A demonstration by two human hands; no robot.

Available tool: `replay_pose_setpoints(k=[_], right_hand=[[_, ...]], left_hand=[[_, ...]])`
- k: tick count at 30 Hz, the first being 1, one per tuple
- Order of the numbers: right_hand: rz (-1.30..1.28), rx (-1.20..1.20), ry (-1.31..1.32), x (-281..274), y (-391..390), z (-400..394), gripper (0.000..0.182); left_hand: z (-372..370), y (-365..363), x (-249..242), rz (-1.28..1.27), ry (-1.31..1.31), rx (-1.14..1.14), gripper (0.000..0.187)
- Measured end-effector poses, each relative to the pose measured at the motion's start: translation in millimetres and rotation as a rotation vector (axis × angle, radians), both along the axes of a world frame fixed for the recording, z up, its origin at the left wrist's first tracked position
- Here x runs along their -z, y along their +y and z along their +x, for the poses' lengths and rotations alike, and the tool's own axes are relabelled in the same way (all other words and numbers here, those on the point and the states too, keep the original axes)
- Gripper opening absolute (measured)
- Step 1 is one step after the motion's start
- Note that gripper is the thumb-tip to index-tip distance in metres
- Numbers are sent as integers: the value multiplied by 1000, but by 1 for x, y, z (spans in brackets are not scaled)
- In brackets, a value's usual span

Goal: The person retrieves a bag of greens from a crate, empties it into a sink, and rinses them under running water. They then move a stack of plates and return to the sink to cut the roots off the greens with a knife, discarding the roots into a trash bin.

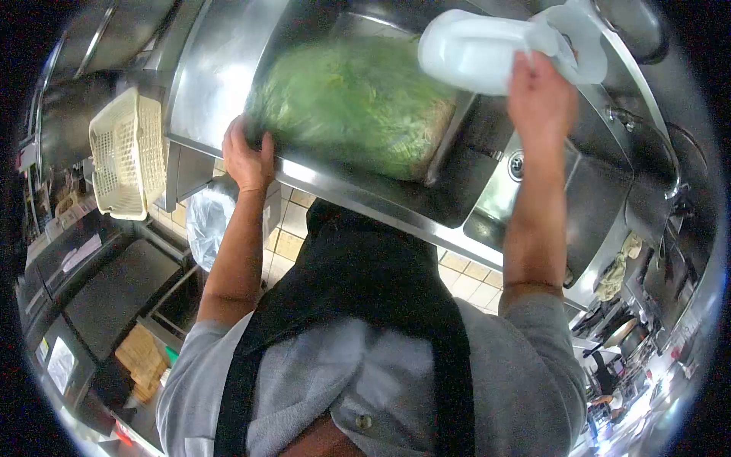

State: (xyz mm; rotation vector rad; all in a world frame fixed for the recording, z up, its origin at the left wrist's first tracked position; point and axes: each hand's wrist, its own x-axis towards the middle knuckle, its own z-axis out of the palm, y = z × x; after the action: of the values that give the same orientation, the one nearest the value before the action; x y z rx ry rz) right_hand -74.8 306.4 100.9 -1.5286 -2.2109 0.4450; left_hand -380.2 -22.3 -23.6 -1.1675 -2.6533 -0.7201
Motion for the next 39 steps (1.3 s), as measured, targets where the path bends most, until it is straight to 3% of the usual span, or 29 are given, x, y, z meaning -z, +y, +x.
replay_pose_setpoints(k=[2, 4, 5, 6, 7, 11, 14, 16, 19, 23, 26, 28, 31, 35, 37, 39], right_hand=[[-32, 70, 304, -35, -15, 24, 30], [-32, 23, 389, -59, -18, 64, 28], [-83, 84, 289, -77, -23, 82, 28], [-77, 22, 383, -87, -33, 99, 27], [-50, 108, 160, -108, -44, 110, 26], [-83, 130, 44, -118, -75, 179, 28], [-197, 158, 98, -69, -89, 222, 24], [-183, 191, -105, -39, -104, 216, 22], [-93, 128, -523, 23, -115, 224, 30], [-182, 202, -647, 117, -127, 257, 30], [-266, 206, -609, 144, -143, 251, 29], [-268, 195, -573, 157, -153, 248, 29], [-313, 195, -514, 167, -166, 250, 25], [-246, 233, -290, 108, -170, 180, 27], [118, -24, -56, 83, -166, 134, 33], [-11, -157, 98, 63, -163, 74, 40]], left_hand=[[-2, -1, 2, 2, 1, 4, 60], [-4, -2, 5, 11, -11, 10, 61], [-4, -2, 4, 15, -12, 16, 61], [-4, -2, 3, 9, 4, 23, 61], [-4, -2, 2, 2, 22, 28, 61], [0, 0, -2, 43, -34, 49, 63], [4, 4, -5, 74, 75, 19, 64], [15, 20, -1, 185, -25, 247, 65], [61, 70, -22, 45, -170, 505, 58], [92, 140, 23, 0, -139, 699, 56], [101, 174, 44, -222, -13, 688, 47], [101, 186, 45, -739, 149, 697, 36], [100, 189, 40, -586, 41, 767, 33], [92, 197, 55, -538, 71, 784, 32], [89, 199, 32, -785, -121, 930, 35], [90, 196, 29, -725, -156, 931, 36]])
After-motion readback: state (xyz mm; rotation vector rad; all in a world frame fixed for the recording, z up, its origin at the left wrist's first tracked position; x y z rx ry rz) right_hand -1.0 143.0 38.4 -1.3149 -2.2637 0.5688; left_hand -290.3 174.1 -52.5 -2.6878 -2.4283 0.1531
